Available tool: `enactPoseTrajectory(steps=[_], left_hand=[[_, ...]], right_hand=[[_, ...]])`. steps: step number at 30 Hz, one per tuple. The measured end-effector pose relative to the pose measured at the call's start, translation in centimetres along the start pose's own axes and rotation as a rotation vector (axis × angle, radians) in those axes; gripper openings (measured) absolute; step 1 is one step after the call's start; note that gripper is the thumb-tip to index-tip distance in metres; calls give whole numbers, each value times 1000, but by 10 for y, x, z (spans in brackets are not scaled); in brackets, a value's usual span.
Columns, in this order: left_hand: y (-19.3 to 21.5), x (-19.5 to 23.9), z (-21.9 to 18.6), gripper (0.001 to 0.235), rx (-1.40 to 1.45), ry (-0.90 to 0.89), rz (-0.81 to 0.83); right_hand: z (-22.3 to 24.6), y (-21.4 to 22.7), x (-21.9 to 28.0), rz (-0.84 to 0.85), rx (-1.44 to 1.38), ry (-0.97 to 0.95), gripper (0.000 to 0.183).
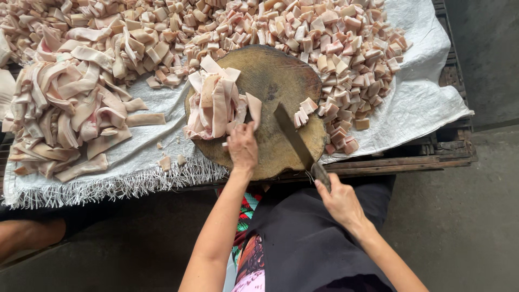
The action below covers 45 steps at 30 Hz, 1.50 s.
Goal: The person uses a cleaver to chop large pieces of pork skin into small cubes on a wooden cutting board.
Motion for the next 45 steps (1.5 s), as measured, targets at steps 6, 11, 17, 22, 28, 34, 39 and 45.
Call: enactPoseTrajectory(steps=[6,11,17,22,28,34,39,45], left_hand=[[59,54,-68,53,-15,-379,-200],[61,40,-3,41,97,-4,200],[51,15,33,46,190,24,29],[29,-21,20,50,-51,89,89],[-11,-36,31,11,-237,123,131],[-14,-38,33,15,-348,69,138],[26,-38,28,20,-21,23,297],[46,-70,-31,34,767,174,783]], right_hand=[[-15,11,-25,-87,7,-42,39],[-10,13,-28,-43,-33,-96,40],[-5,11,-27,6,-51,-157,42],[-6,12,-28,-52,0,-33,40],[-5,2,-19,-67,40,3,38],[8,-10,6,-2,-9,56,37],[-1,11,-10,-67,-8,39,39],[-7,25,-27,-185,-50,-6,40]])
Point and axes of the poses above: each hand's wrist, its own x-axis away from the middle knuckle, its own y-axis out of the back of the hand, z = x × y, the point moved 6 cm from there along -x, towards the middle knuckle, and after that the axes turned 7 degrees about -x, right-handed, at the moved point
